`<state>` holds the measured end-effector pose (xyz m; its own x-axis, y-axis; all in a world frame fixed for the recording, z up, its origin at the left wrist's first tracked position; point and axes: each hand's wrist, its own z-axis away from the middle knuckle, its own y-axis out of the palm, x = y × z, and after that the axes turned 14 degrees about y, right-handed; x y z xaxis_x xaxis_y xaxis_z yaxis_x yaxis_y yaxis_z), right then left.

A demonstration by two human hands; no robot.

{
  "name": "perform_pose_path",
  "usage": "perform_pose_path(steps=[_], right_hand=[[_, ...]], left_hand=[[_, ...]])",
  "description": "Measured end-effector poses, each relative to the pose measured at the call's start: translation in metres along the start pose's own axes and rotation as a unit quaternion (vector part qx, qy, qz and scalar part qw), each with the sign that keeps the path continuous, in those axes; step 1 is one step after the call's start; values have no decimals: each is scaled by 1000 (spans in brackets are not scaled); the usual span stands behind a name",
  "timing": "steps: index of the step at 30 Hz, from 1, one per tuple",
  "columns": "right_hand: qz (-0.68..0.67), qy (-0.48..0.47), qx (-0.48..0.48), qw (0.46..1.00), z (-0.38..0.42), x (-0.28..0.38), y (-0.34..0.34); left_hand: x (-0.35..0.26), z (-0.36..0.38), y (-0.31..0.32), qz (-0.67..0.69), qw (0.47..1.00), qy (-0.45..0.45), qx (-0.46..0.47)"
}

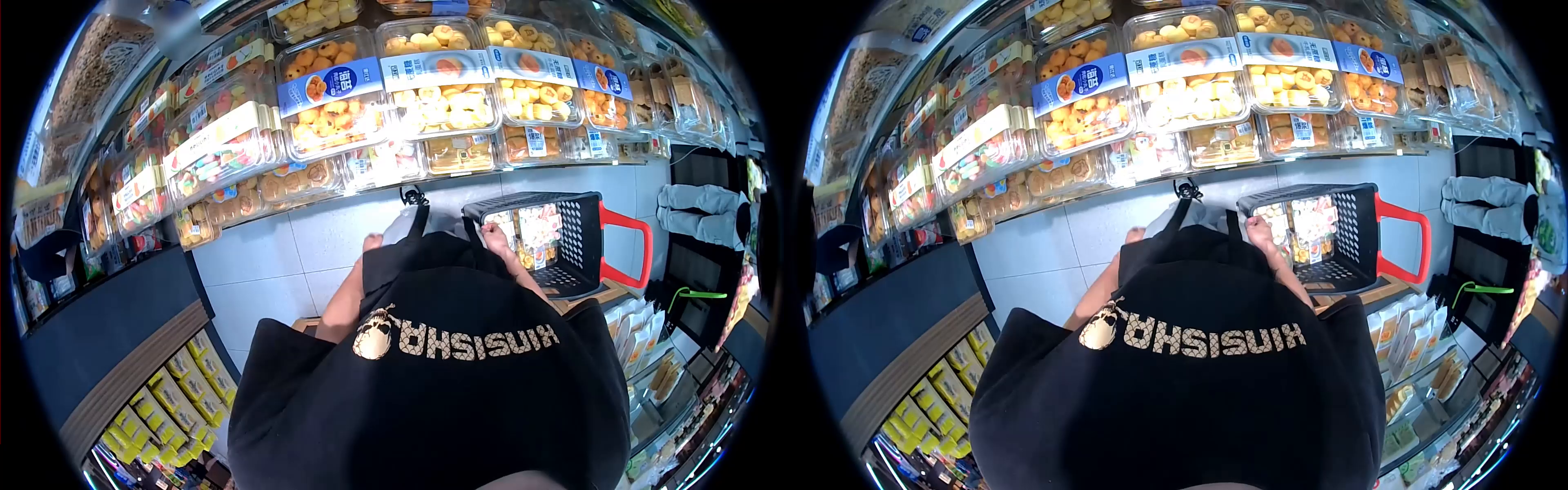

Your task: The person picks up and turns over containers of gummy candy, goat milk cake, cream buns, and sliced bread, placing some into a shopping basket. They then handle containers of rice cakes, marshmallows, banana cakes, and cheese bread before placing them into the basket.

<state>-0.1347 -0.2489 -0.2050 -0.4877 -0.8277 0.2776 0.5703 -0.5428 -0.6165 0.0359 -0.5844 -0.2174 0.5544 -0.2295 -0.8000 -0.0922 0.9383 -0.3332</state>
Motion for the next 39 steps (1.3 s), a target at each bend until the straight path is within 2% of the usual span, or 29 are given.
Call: perform_pose_path(steps=[1, 3, 5, 6, 9, 11, 13, 15, 18, 19, 22, 25, 26, 30, 34, 35, 37, 38, 39], right_hand=[[13, 10, -5, 1000, 3, 11, -6], [-12, -4, -1, 1000, 0, 23, -16], [-38, 2, 25, 999, 4, 43, -28], [-48, 4, 27, 998, -2, 47, -26], [-73, -43, 53, 995, -16, 59, -13], [-111, -13, 154, 982, -5, 99, -22], [-149, -31, 205, 967, 23, 152, -36], [-192, -39, 256, 947, 27, 187, -32], [-251, -34, 334, 908, 23, 219, -15], [-258, -40, 348, 900, 24, 227, -10], [-229, -56, 304, 923, 25, 233, -2], [-278, -59, 414, 865, 42, 234, -31], [-283, -83, 453, 841, 44, 230, -39], [-218, -77, 432, 872, 86, 202, -89], [-364, 41, 426, 827, 98, 154, -122], [-397, 22, 450, 800, 100, 148, -133], [-414, 61, 408, 811, 98, 133, -147], [-454, 26, 444, 772, 88, 120, -150], [-473, 40, 417, 775, 79, 107, -154]], left_hand=[[8, -29, -1, -68, 996, -55, 1], [-13, -50, -6, 82, 992, -90, 25], [-73, -45, -19, 179, 976, -127, -4], [-75, -50, -23, 197, 972, -124, 21], [-102, -49, -29, 283, 952, -112, -31], [-107, -52, -28, 358, 921, -119, -95], [-103, -57, -31, 505, 830, -170, -166], [-116, -56, -40, 535, 793, -147, -252], [-110, -64, -48, 558, 757, -135, -312], [-113, -61, -49, 545, 765, -138, -313], [-137, -56, -57, 500, 791, -144, -322], [-141, -43, -58, 490, 812, 1, -317], [-148, -33, -62, 519, 805, 9, -287], [-192, 17, -54, 479, 853, -27, -207], [-224, 56, -27, 484, 864, -35, -132], [-233, 61, -19, 485, 867, -34, -109], [-246, 70, -2, 485, 872, -35, -61], [-251, 70, 8, 490, 870, -33, -48], [-256, 71, 15, 482, 875, -39, -41]])
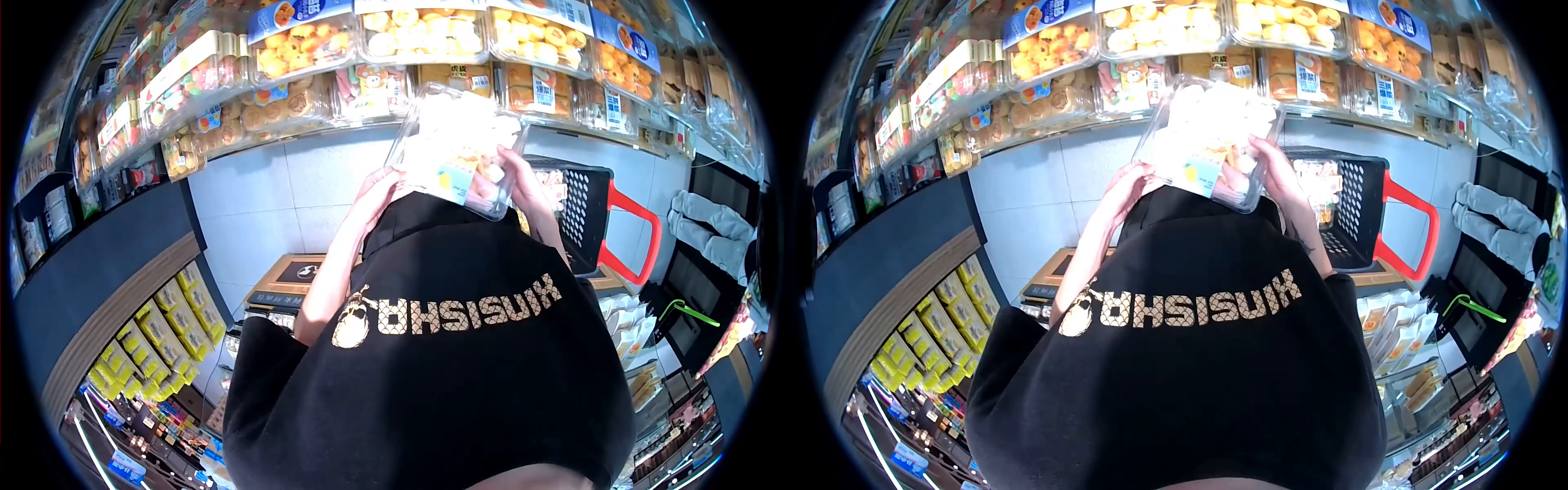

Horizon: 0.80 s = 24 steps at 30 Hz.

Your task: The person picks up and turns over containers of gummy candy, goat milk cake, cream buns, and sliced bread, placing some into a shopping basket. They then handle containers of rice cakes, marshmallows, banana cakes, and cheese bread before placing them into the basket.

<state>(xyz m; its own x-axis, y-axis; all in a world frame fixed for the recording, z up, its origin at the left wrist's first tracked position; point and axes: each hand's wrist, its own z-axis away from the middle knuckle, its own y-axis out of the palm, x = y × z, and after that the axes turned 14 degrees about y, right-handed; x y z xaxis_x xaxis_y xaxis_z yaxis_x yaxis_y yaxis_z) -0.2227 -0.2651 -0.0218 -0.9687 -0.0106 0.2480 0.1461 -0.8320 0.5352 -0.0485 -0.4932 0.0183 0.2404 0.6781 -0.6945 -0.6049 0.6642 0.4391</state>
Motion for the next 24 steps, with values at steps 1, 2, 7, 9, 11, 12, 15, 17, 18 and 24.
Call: perform_pose_path(steps=[1, 2, 7, 9, 11, 12, 15, 17, 18, 24], right_hand=[[-2, -12, -20, 1000, 13, 3, -2], [-4, -25, -40, 999, 27, 6, -2], [-27, -91, -16, 995, 79, 16, -23], [-31, -90, 9, 995, 96, 21, -29], [16, -120, 6, 993, 109, 23, -27], [37, -143, 2, 989, 115, 24, -25], [83, -208, -2, 975, 138, 32, 7], [107, -255, -5, 961, 149, 35, 28], [119, -277, -7, 954, 152, 35, 36], [104, -262, 32, 959, 144, 36, 40]], left_hand=[[1, 2, 9, -9, 1000, -7, 2], [4, 3, 15, -18, 1000, -14, 5], [-1, 24, 50, -125, 987, 39, 91], [-14, 33, 70, -146, 980, 55, 124], [-28, 38, 90, -196, 966, 77, 151], [-36, 41, 99, -221, 958, 87, 164], [-50, 36, 102, -254, 950, 90, 161], [-60, 37, 113, -234, 959, 120, 108], [-62, 31, 109, -232, 957, 146, 95], [-106, 32, 126, -343, 904, 221, 130]])
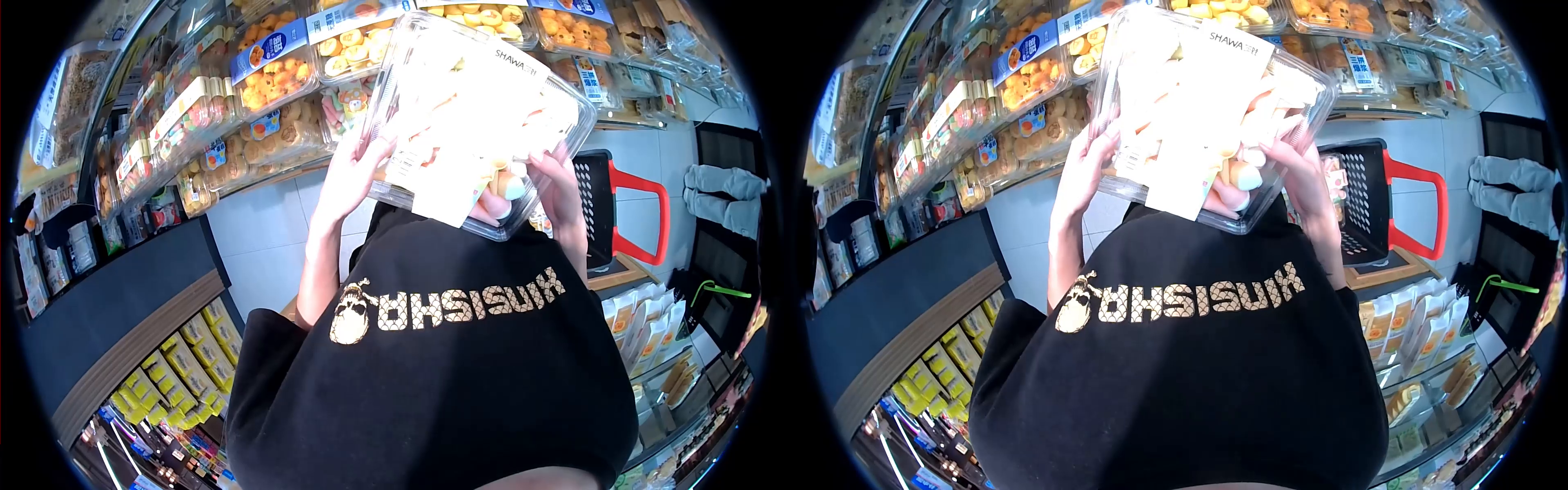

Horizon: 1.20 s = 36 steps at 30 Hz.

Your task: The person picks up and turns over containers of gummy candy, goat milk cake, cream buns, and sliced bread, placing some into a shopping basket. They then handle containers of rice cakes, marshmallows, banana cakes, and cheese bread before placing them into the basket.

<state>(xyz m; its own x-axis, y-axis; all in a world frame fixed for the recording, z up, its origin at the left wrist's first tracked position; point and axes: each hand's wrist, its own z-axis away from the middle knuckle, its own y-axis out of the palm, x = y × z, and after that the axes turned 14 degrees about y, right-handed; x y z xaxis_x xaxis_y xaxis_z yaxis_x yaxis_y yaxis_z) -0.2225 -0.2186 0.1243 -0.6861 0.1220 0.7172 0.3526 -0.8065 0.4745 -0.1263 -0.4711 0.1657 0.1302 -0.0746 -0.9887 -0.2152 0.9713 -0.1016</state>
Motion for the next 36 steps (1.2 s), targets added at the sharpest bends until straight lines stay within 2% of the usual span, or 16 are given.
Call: perform_pose_path(steps=[1, 4, 7, 10, 13, 16, 19, 25, 28, 31, 36], right_hand=[[-5, -9, -2, 1000, 0, 0, 3], [-12, -1, -16, 1000, -1, -1, 4], [5, 25, -28, 999, 1, -3, 4], [19, 43, -24, 999, 0, -3, 5], [22, 38, -23, 999, 2, -1, 15], [28, 45, -17, 998, 1, 0, 17], [38, 42, -27, 998, -1, 0, 18], [22, 36, -46, 998, -2, -4, 13], [64, 36, -64, 995, -3, -3, 14], [79, 37, -77, 993, -1, -1, 18], [74, 48, -71, 994, -1, 0, 20]], left_hand=[[-3, -1, 0, -8, 1000, 17, 8], [-6, -3, 0, -28, 999, -11, 25], [5, 1, 6, -28, 999, 22, -19], [12, 3, -4, -78, 996, -49, -18], [28, 5, -6, -73, 996, -46, -22], [19, 4, -11, -127, 986, -103, 15], [32, 4, -7, -54, 997, -3, -51], [36, 8, -10, -45, 999, -27, -13], [39, 9, -5, -7, 998, 13, -60], [31, 12, -11, -37, 997, -69, -23], [23, 14, -5, -26, 999, -25, -41]])
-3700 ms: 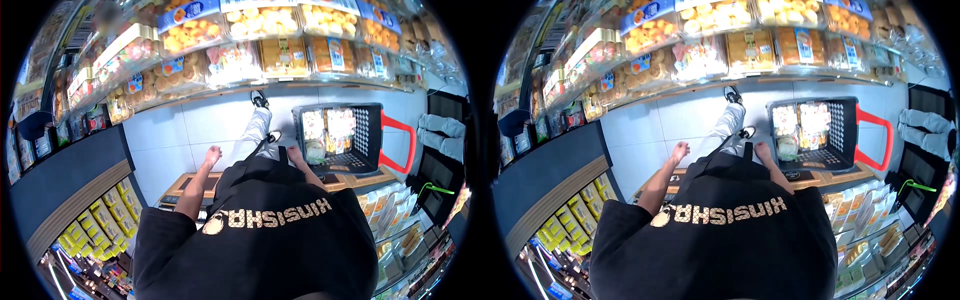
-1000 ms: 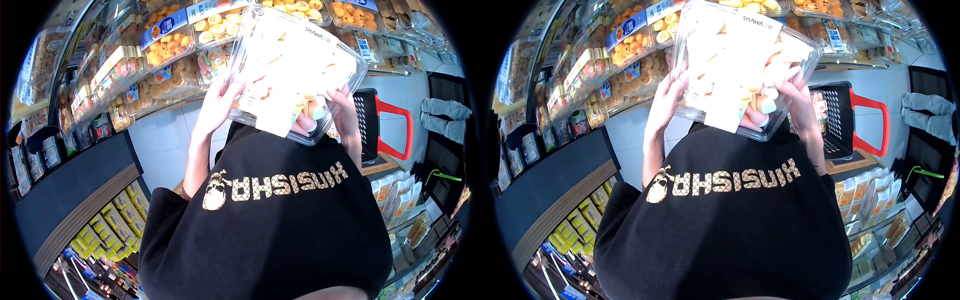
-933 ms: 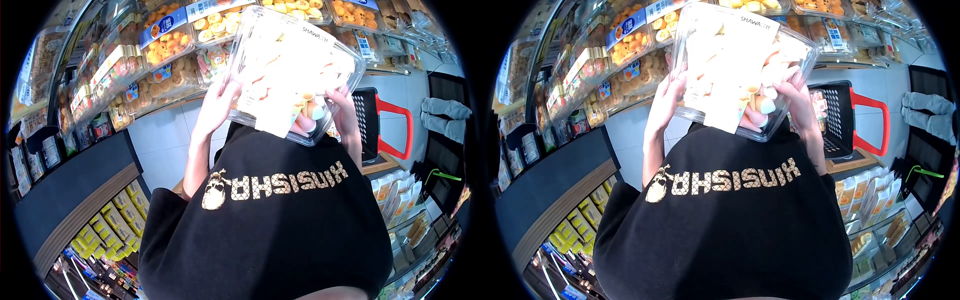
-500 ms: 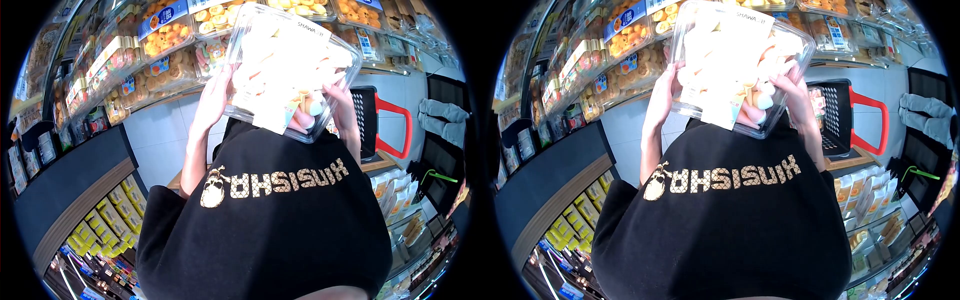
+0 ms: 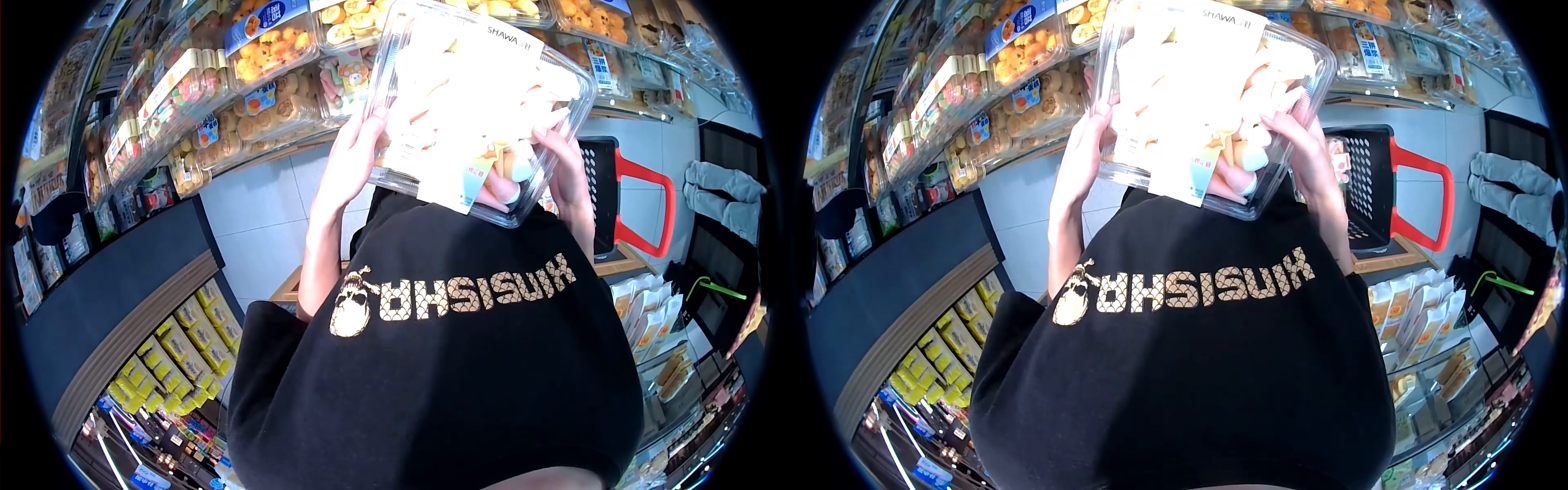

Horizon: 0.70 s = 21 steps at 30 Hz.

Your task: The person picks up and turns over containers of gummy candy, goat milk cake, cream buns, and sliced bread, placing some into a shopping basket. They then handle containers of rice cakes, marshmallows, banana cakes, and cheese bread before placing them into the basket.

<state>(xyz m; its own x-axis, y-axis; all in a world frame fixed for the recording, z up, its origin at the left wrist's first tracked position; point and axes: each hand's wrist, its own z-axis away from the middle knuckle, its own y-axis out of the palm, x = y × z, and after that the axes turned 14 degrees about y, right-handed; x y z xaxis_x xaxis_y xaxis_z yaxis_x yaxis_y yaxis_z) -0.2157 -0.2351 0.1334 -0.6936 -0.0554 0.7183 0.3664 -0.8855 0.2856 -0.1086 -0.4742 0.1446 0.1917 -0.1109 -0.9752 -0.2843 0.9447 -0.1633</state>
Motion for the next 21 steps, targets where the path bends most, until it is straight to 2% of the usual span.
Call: perform_pose_path(steps=[21], right_hand=[[-25, -7, 7, 1000, -4, -2, -7]], left_hand=[[6, -3, 6, -2, 1000, -2, -8]])
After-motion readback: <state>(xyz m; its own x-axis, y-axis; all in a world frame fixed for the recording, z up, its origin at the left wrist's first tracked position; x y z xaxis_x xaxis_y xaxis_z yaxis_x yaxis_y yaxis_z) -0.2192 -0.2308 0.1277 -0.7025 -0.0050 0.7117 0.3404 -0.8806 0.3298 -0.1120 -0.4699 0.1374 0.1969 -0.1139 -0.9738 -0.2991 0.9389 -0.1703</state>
